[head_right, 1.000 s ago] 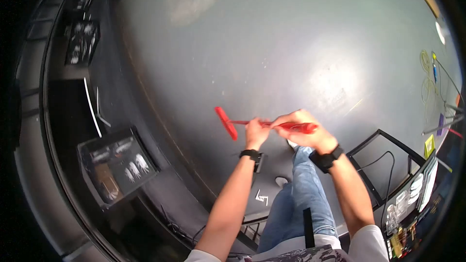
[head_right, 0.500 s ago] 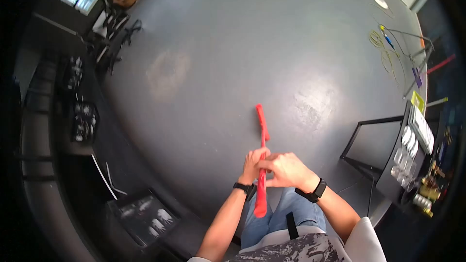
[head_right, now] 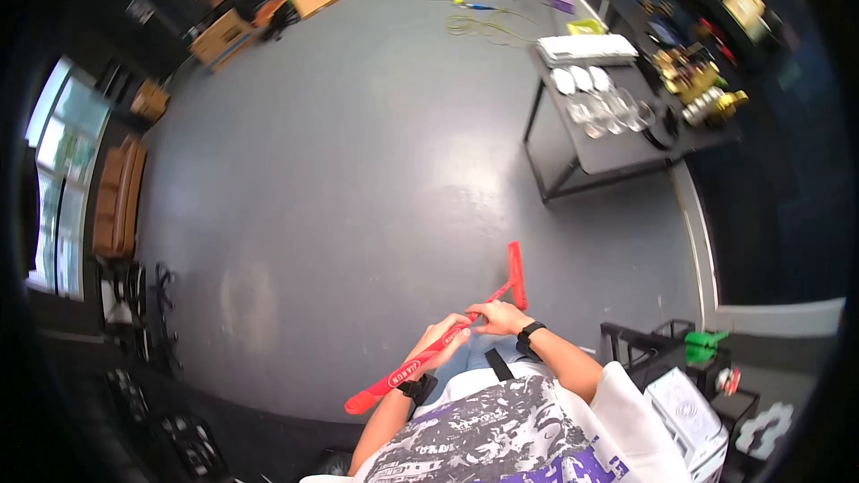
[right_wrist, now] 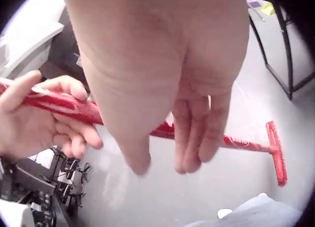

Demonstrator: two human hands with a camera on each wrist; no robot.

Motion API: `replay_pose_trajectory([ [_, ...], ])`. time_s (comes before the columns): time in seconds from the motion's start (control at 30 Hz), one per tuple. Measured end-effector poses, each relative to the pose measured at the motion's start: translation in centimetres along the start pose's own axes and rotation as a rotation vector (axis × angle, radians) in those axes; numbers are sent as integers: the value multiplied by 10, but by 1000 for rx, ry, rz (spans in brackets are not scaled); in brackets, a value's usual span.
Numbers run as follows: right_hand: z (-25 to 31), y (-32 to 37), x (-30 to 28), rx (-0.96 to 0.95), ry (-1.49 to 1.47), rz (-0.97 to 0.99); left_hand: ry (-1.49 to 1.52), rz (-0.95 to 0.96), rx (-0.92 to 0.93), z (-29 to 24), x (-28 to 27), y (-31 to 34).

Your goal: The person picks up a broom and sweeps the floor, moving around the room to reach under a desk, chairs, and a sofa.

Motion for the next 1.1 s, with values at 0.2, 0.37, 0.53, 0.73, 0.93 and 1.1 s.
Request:
replay_pose_trajectory([
  [0.2,-64,86,60,550,142,-65,-33,179,423,-59,68,-17],
  [0.37,-110,156,118,874,-185,-244,64,489,253,-84,135,-29],
  [0.53,-163,185,190,869,-387,-227,-248,765,201,-68,190,-55],
  [0.73,-166,201,167,958,-455,-255,-34,966,212,-57,217,-93],
  [0.93,-180,167,143,1119,-442,-211,-58,958,167,-56,213,-137],
  [1.1,-202,101,118,1162,-398,-233,-73,803,147,-65,176,-195],
])
Point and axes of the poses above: each hand's wrist, its own y-axis away from the middle knuckle, its own x-axis out of the palm, z = x × y, the point moved 1 cm from there along -y, towards the middle knuckle, and after that the axes turned 12 degrees about y, right-handed, at the moved point
